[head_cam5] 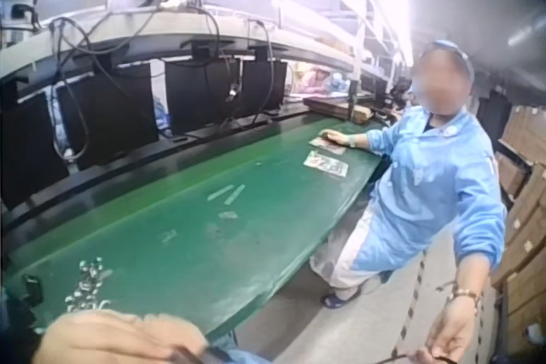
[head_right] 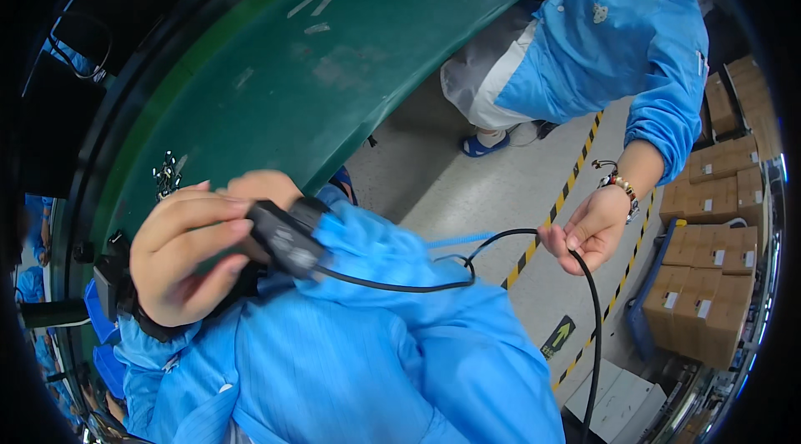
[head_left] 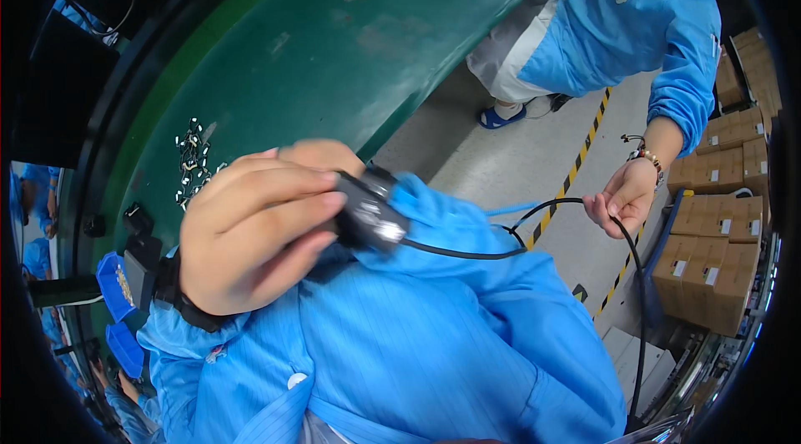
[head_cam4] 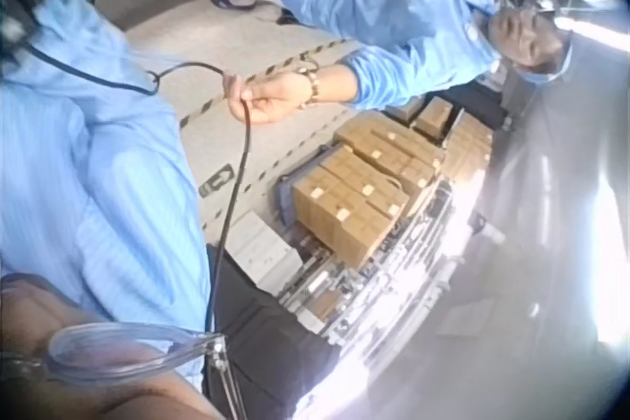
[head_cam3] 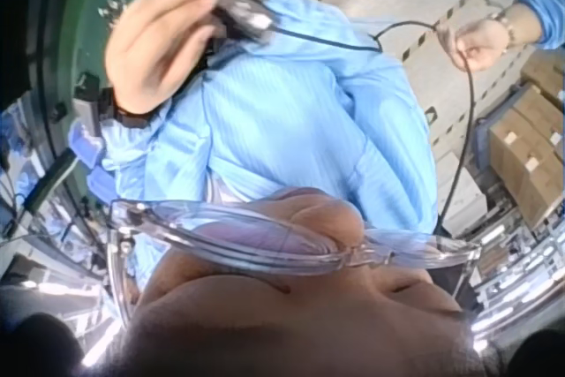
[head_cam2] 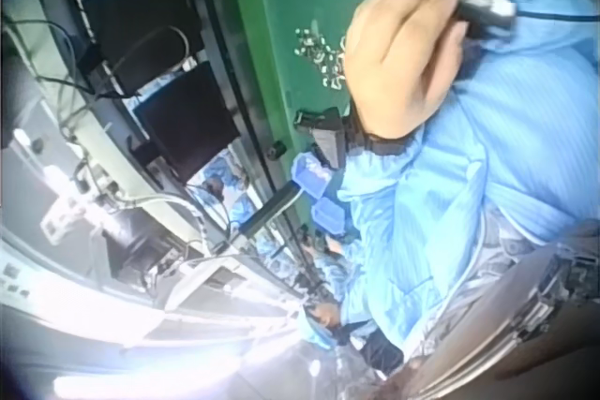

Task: The recorder is assembling small plastic and metal components at an industrial workstation.

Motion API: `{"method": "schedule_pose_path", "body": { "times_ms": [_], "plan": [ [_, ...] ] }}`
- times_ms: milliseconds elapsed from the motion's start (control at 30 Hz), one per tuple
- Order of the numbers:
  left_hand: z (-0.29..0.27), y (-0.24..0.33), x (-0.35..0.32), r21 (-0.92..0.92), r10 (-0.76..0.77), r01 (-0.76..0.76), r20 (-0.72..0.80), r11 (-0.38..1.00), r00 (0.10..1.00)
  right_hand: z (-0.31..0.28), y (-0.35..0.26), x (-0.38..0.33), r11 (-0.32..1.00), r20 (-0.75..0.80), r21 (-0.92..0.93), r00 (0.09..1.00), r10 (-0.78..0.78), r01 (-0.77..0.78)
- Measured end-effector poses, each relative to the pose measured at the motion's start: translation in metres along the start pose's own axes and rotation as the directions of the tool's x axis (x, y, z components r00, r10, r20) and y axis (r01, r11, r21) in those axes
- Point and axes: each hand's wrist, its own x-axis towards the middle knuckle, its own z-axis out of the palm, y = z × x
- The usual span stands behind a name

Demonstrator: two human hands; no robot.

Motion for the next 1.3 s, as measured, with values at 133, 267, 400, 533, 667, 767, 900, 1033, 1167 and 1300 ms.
{"method": "schedule_pose_path", "body": {
  "times_ms": [133,267,400,533,667,767,900,1033,1167,1300],
  "plan": [
    [-0.009,-0.013,-0.037,-0.039,-0.108,0.102,-0.217,0.994,0.97,-0.095,-0.124,0.001,0.927,0.454,-0.084,0.814,0.362,-0.365],
    [0.001,-0.031,-0.058,-0.129,-0.219,0.189,-0.277,0.973,0.936,-0.184,-0.164,-0.058,0.737,0.636,0.384,0.738,0.226,-0.556],
    [0.012,-0.048,-0.07,-0.114,-0.229,0.208,-0.237,0.972,0.944,-0.247,-0.205,-0.097,0.619,0.739,0.378,0.627,0.247,-0.688],
    [0.024,-0.068,-0.077,-0.17,-0.211,0.177,-0.203,0.969,0.956,-0.284,-0.211,-0.145,0.661,0.587,0.379,0.721,0.37,-0.648],
    [0.023,-0.065,-0.08,-0.132,-0.157,0.136,-0.162,0.982,0.974,-0.342,-0.234,-0.206,0.772,0.229,0.423,0.88,0.417,-0.476],
    [0.027,-0.064,-0.085,-0.127,-0.131,0.109,-0.184,0.986,0.974,-0.393,-0.224,-0.263,0.897,-0.647,0.295,0.623,0.44,-0.328],
    [0.029,-0.064,-0.085,-0.155,-0.148,0.116,-0.212,0.981,0.966,-0.486,-0.087,-0.37,0.748,-0.646,0.623,0.389,0.657,-0.229],
    [0.026,-0.052,-0.086,-0.095,-0.184,0.17,-0.167,0.981,0.969,-0.355,0.01,-0.221,0.23,-0.244,0.766,0.06,0.968,-0.601],
    [0.027,-0.052,-0.085,-0.061,-0.172,0.164,-0.16,0.985,0.972,-0.304,0.005,-0.101,0.275,0.113,0.495,0.374,0.92,-0.824],
    [0.028,-0.051,-0.09,-0.063,-0.153,0.148,-0.083,0.987,0.985,-0.31,-0.014,-0.041,0.437,0.349,0.232,0.493,0.797,-0.869]
  ]
}}
